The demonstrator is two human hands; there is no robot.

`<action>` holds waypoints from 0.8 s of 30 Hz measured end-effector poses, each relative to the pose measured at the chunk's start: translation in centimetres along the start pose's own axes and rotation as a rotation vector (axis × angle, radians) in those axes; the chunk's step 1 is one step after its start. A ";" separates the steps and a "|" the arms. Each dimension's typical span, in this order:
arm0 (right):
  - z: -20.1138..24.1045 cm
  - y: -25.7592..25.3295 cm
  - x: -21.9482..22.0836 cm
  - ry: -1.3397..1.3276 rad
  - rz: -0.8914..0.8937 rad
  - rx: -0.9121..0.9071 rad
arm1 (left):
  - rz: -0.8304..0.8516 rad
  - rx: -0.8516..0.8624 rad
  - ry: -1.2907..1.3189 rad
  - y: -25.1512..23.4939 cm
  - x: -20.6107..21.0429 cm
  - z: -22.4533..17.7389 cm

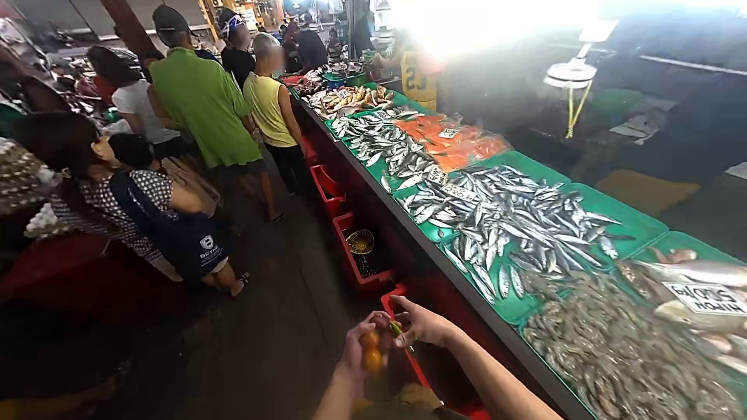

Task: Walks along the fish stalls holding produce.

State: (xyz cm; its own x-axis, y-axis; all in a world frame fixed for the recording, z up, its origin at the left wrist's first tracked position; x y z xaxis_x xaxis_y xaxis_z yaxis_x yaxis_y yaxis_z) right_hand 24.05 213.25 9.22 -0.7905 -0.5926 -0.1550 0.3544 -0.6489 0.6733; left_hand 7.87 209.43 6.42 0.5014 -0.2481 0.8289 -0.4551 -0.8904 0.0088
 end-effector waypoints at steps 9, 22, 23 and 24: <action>8.5 -11.8 -8.7 -0.131 -0.114 0.116 | 0.033 -0.172 0.121 -16.7 -5.4 -9.2; 17.1 -22.9 -24.1 0.060 -0.479 -0.022 | -0.012 -0.156 0.060 -42.4 -11.3 -15.8; 17.5 -23.2 -25.1 0.082 -0.536 -0.006 | -0.014 -0.163 0.052 -43.9 -11.0 -15.8; 17.9 -23.4 -26.1 0.101 -0.594 0.036 | -0.004 -0.172 0.053 -45.5 -10.5 -15.7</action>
State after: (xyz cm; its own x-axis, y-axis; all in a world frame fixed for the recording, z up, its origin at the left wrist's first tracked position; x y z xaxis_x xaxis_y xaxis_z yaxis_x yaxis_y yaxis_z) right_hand 27.44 252.43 10.45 -0.7960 -0.1770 -0.5789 -0.1517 -0.8675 0.4738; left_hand 11.76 258.52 6.07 0.4659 -0.2200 0.8571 -0.5749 -0.8116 0.1042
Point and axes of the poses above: each hand's wrist, its own y-axis away from the middle knuckle, its own x-axis out of the palm, z = x × y, the point moved 6 cm from there along -y, towards the middle knuckle, and after that the axes turned 14 degrees about x, right-handed, at the moved point
